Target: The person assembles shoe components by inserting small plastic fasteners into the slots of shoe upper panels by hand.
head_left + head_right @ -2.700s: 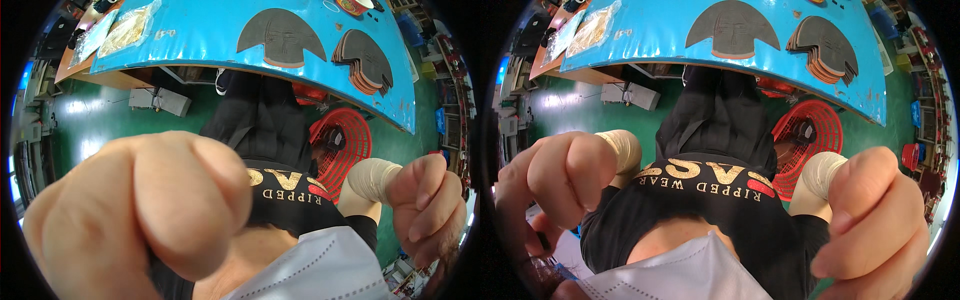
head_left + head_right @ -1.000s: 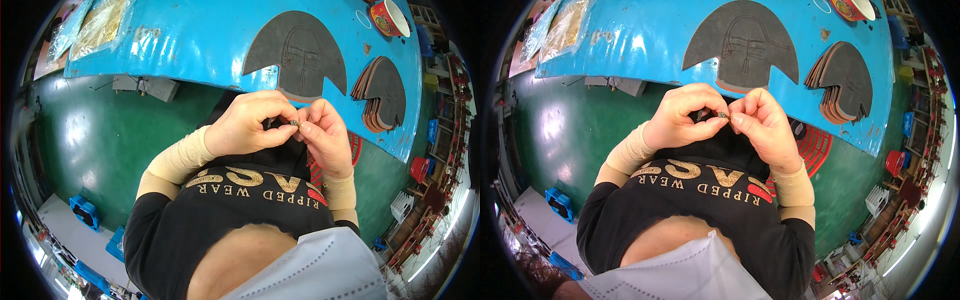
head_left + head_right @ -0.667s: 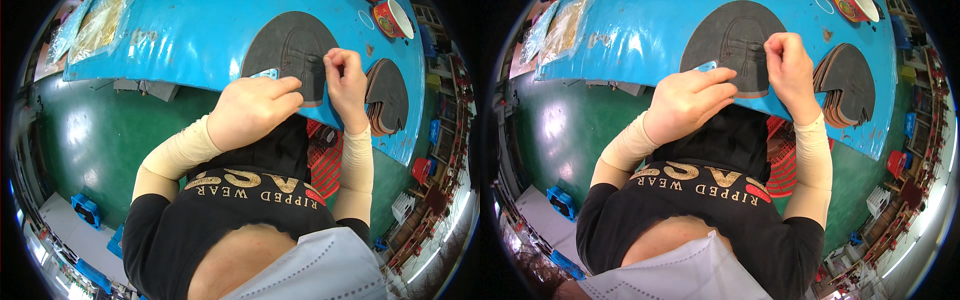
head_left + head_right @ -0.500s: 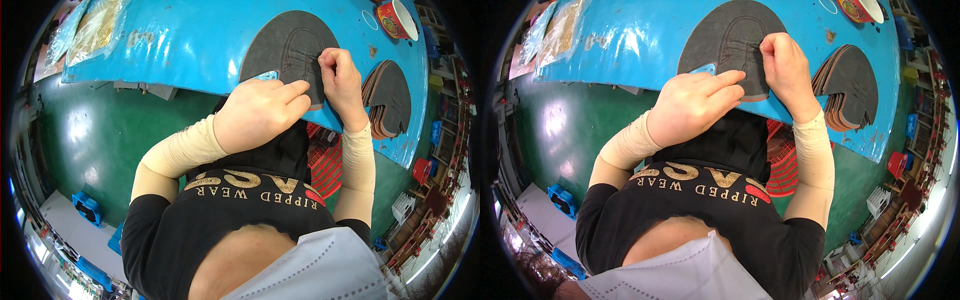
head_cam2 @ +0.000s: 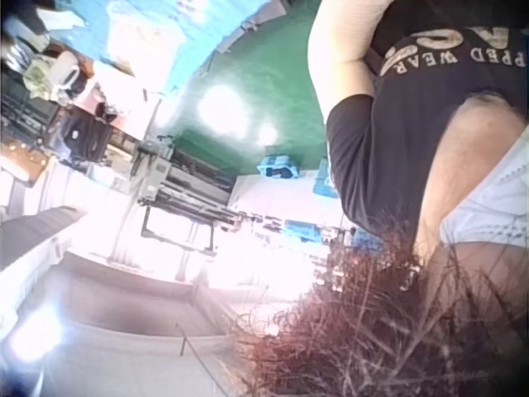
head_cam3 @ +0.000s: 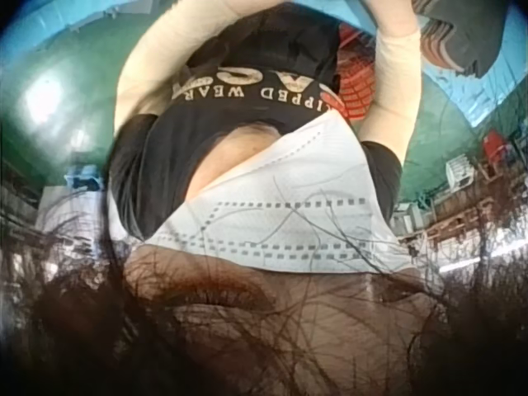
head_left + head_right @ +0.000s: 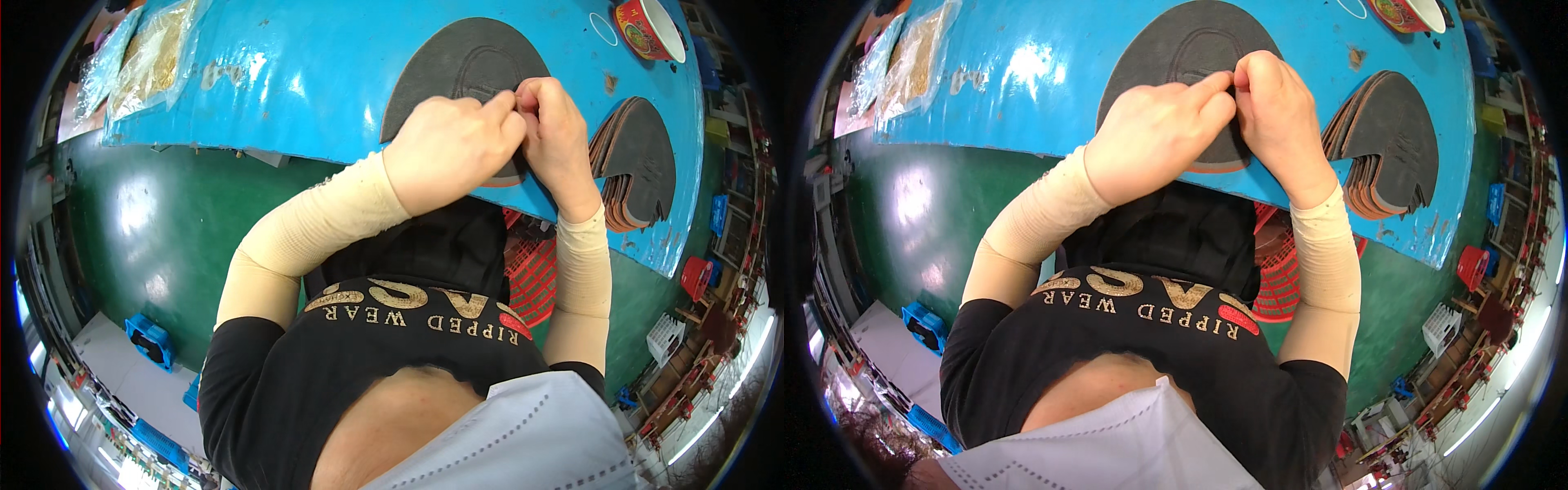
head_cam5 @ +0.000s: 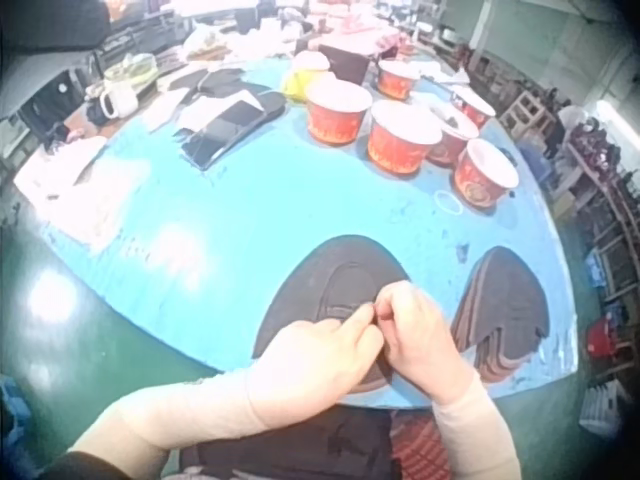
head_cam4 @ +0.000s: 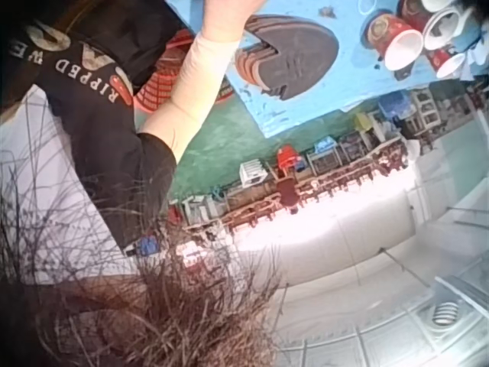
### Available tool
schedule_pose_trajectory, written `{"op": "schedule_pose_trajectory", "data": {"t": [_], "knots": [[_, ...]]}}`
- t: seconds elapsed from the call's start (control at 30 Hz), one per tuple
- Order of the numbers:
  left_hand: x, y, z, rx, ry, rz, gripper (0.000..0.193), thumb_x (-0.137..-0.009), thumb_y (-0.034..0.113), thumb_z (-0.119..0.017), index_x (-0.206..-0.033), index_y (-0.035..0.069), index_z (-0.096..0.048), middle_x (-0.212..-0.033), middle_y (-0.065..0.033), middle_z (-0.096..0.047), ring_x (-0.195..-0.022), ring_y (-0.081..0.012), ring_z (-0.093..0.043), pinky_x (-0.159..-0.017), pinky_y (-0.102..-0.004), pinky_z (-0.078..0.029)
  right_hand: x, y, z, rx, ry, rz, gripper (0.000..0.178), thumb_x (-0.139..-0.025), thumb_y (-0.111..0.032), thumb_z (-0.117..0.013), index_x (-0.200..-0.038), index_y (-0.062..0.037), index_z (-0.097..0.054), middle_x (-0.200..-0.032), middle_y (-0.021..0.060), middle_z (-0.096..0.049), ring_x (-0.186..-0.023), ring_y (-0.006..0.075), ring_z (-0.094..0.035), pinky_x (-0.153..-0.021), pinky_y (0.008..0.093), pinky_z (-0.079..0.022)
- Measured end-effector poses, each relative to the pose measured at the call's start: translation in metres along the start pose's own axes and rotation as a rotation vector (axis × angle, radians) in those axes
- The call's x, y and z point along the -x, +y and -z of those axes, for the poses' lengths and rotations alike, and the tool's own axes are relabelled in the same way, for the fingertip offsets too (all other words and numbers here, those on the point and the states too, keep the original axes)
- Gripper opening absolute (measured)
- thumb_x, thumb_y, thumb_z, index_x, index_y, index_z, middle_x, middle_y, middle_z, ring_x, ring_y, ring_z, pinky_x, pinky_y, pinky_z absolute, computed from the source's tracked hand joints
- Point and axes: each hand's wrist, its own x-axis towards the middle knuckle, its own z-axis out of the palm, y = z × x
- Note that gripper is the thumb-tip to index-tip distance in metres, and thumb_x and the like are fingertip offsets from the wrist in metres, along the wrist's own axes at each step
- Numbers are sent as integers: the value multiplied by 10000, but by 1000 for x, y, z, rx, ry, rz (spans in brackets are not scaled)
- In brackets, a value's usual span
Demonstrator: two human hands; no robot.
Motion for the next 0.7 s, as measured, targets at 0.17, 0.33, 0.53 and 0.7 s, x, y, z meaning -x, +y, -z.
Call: {"op": "schedule_pose_trajectory", "data": {"t": [0.17,0.33,0.53,0.7], "knots": [[-3,0,-6,-116,-69,32,180,-698,79,-565,-857,34,-494,-1078,-91,-580,-619,-164,-598,-531,-289,-499,7,-6,2,-68,138,-214,211,-713,57,-604,-891,-36,-540,-794,101,-578,-738,299,-573,-661,367,-477],[-12,3,-5,-117,-18,-1,178,-707,78,-557,-868,35,-495,-1117,-97,-582,-588,-171,-596,-520,-293,-498,15,-6,9,182,149,39,319,-675,53,-596,-971,-55,-644,-900,86,-595,-825,270,-572,-731,344,-481],[-4,4,-7,-48,32,59,147,-756,57,-598,-876,35,-515,-1137,-101,-600,-611,-197,-591,-525,-308,-487,19,-9,0,183,126,79,240,-718,-59,-575,-951,-4,-597,-909,103,-562,-831,276,-545,-726,354,-460],[5,-1,-8,-119,101,-7,151,-744,65,-610,-864,42,-519,-1095,-98,-622,-604,-176,-577,-521,-288,-486,22,-14,-4,164,171,53,328,-659,44,-614,-985,7,-613,-923,96,-577,-836,268,-556,-739,346,-472]]}}
